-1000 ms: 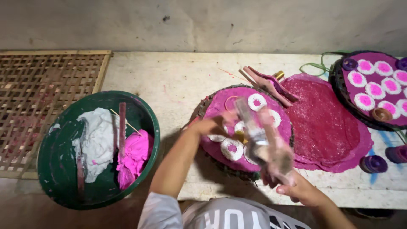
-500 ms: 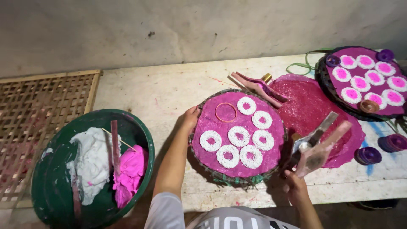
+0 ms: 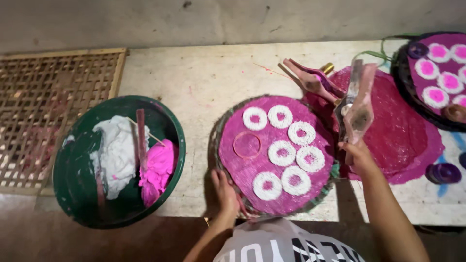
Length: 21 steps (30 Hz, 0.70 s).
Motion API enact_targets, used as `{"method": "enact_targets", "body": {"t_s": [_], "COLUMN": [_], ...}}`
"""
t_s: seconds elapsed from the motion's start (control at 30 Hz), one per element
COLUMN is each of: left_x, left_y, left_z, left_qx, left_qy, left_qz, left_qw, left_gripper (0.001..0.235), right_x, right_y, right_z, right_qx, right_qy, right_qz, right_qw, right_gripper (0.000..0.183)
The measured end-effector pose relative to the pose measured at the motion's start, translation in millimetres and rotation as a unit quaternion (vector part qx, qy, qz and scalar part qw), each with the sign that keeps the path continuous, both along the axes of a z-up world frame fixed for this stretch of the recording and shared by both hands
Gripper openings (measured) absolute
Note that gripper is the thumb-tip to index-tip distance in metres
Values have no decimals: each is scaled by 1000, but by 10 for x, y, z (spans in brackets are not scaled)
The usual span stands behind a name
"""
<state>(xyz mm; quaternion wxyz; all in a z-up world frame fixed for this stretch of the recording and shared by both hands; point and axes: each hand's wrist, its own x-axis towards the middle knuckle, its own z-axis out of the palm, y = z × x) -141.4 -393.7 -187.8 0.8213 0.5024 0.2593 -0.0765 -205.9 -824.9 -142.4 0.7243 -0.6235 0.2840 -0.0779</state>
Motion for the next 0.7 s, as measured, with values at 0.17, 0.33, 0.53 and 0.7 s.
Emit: {"method": "enact_targets", "body": {"t_s": [0.17, 0.33, 0.53, 0.7], "left_x": [-492, 16, 354, 405], "left_y": [195, 113, -222, -349], "left_z": [463, 1264, 1412, 1222], "left_qx": [248, 537, 610, 606], "left_qy": [-188, -246, -249, -279], "left_qz": [-40, -243, -380, -383], "left_qw": [950, 769, 649, 638], "left_gripper": [68, 112, 128, 126], "right_x": [311, 315, -116, -705], "right_y": [-223, -182, -56, 27], "right_z": [-76, 185, 561, 415], "right_qx": [-22, -194, -151, -96], "right_qy": [20, -74, -108, -191], "right_qz": [38, 21, -78, -35], "right_qw": [999, 978, 980, 976], "right_gripper": [59, 81, 85, 47]}}
